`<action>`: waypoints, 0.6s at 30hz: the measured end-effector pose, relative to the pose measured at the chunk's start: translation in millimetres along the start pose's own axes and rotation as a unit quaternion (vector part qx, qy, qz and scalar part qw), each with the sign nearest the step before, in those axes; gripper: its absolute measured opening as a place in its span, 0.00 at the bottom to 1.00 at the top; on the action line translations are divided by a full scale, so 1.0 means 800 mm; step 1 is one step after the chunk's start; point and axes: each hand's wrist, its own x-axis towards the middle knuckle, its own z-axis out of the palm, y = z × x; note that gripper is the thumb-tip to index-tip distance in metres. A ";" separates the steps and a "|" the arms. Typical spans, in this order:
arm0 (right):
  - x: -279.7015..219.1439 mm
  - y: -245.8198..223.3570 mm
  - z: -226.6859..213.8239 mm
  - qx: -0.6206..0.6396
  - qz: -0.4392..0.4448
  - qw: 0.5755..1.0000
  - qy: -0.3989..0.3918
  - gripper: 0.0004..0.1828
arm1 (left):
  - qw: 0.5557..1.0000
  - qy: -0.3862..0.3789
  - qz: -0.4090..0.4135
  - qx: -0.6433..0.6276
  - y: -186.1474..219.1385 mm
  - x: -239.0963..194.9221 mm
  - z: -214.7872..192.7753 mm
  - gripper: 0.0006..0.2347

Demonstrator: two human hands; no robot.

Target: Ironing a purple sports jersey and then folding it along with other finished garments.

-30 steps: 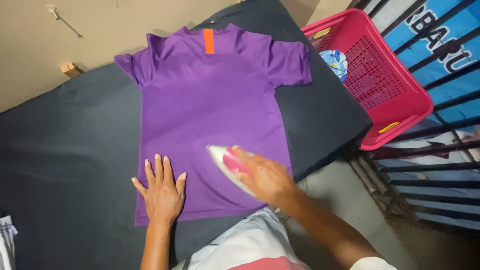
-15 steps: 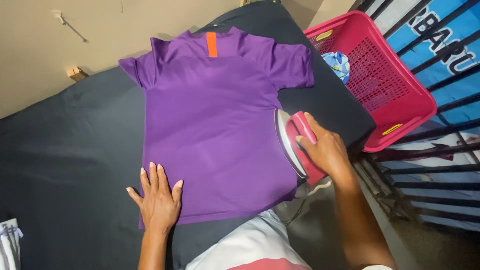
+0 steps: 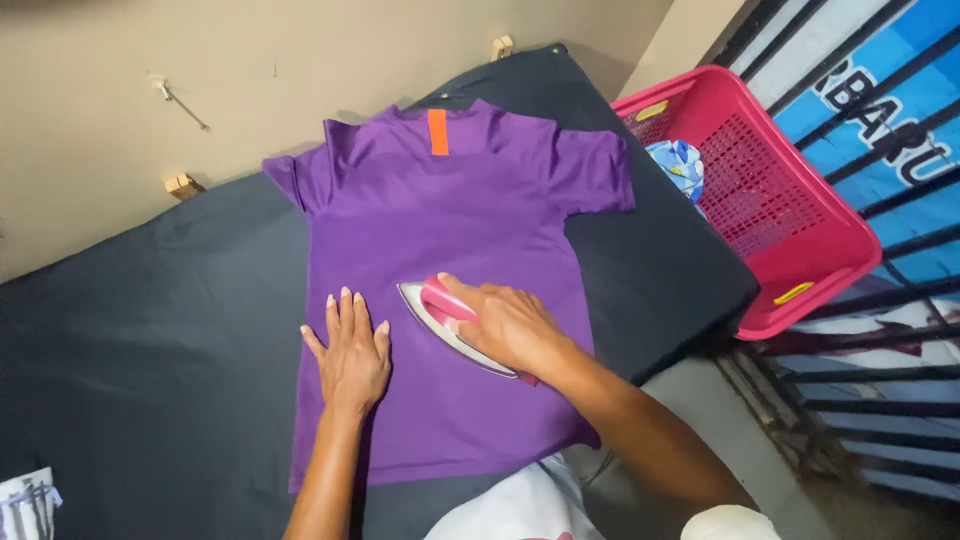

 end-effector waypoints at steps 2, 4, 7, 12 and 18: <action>0.022 0.004 -0.006 0.002 0.027 0.999 -0.021 0.37 | 1.000 -0.015 -0.017 -0.001 0.002 0.002 -0.011 0.28; 0.047 0.026 -0.002 -0.036 0.051 0.998 -0.006 0.41 | 0.998 -0.041 -0.043 0.008 0.001 0.001 -0.016 0.30; 0.089 0.089 -0.004 -0.031 0.040 0.997 0.057 0.40 | 0.998 -0.042 -0.040 0.011 -0.003 0.004 -0.011 0.30; 0.135 0.126 -0.051 -0.044 0.174 0.982 0.059 0.41 | 0.997 -0.050 -0.052 0.020 -0.004 0.006 -0.012 0.30; 0.152 0.132 -0.074 -0.025 0.230 0.965 0.120 0.41 | 0.997 -0.050 -0.064 0.011 -0.004 0.006 -0.014 0.31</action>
